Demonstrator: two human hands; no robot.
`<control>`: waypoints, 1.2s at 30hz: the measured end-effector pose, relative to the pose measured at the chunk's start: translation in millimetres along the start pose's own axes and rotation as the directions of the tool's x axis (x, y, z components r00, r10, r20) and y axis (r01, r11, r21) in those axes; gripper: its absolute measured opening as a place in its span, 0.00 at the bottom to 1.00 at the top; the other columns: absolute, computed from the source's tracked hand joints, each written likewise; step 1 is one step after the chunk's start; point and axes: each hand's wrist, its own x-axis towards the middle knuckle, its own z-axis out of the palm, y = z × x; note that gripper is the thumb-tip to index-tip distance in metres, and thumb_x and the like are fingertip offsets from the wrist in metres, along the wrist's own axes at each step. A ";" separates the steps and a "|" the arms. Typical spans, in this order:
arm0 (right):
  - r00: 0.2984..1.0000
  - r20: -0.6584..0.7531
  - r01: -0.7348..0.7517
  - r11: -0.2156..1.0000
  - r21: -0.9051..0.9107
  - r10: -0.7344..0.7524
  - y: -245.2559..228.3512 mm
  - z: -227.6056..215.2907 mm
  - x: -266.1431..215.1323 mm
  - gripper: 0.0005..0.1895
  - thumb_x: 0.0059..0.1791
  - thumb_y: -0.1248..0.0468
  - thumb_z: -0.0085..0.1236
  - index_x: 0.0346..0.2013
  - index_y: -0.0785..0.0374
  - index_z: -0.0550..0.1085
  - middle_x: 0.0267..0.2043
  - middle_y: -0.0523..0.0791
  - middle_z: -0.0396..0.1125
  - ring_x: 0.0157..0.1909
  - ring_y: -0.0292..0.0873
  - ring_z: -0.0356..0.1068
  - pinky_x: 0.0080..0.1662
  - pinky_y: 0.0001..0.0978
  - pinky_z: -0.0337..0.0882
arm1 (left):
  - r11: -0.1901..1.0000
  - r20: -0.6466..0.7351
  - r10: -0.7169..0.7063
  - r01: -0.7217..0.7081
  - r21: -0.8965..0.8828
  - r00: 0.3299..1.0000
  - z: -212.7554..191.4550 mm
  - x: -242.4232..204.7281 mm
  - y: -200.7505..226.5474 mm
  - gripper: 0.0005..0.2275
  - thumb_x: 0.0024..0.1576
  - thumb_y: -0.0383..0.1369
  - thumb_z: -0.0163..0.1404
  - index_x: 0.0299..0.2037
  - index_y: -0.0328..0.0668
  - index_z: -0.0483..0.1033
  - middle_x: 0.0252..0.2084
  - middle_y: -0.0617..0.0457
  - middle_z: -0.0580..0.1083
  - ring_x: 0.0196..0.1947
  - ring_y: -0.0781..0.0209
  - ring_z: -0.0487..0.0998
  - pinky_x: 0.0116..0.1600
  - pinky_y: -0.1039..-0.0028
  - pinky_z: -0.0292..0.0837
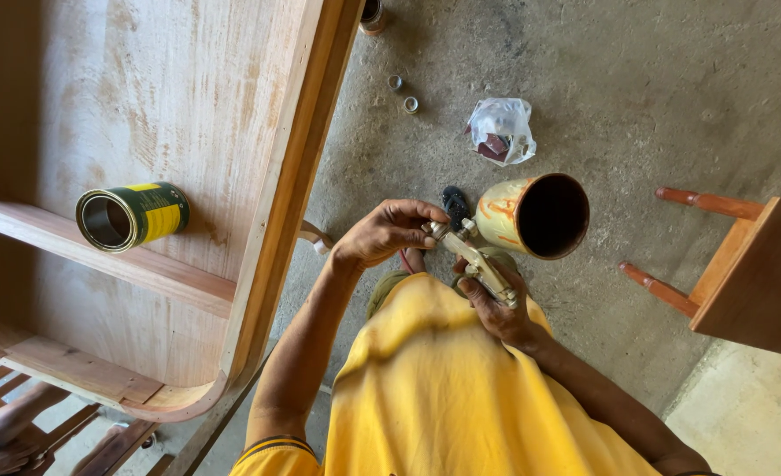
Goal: The person pours dark liquid from a can into a spray gun and then sprays a wooden table with the spray gun.
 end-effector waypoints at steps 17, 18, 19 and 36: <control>1.000 -0.027 0.013 0.999 -0.035 -0.014 6.1 -7.5 -2.0 0.11 0.55 0.61 0.59 0.48 0.62 0.73 0.29 0.37 0.67 0.27 0.28 0.63 0.30 0.21 0.65 | 0.880 -0.133 0.292 -0.321 -0.351 0.947 54.9 3.8 -19.6 0.26 0.57 0.18 0.57 0.65 0.45 0.64 0.56 0.48 0.76 0.57 0.58 0.76 0.62 0.65 0.72; 1.000 -0.027 -0.006 1.000 -0.012 0.005 1.7 -6.2 -1.5 0.11 0.54 0.61 0.59 0.48 0.63 0.73 0.29 0.37 0.68 0.26 0.28 0.63 0.29 0.21 0.65 | 0.855 -0.139 0.250 -0.286 -0.433 0.958 57.7 3.4 -20.9 0.27 0.56 0.16 0.56 0.64 0.47 0.64 0.56 0.49 0.75 0.58 0.57 0.76 0.62 0.64 0.71; 1.000 -0.025 -0.008 1.000 -0.014 0.008 4.5 -7.5 -2.6 0.11 0.54 0.61 0.59 0.48 0.63 0.73 0.29 0.37 0.68 0.26 0.28 0.63 0.29 0.21 0.65 | 0.853 -0.141 0.251 -0.287 -0.435 0.958 58.3 5.9 -25.9 0.27 0.56 0.16 0.56 0.64 0.47 0.64 0.56 0.49 0.75 0.58 0.57 0.76 0.62 0.64 0.71; 0.994 -0.087 -0.058 0.995 0.079 0.064 24.3 -14.4 -12.8 0.11 0.54 0.68 0.58 0.52 0.66 0.74 0.34 0.40 0.70 0.28 0.29 0.65 0.30 0.22 0.68 | 0.795 -0.360 0.125 -0.311 -0.522 0.924 101.9 -2.7 -14.0 0.26 0.56 0.23 0.52 0.65 0.42 0.58 0.52 0.41 0.77 0.51 0.52 0.81 0.55 0.64 0.82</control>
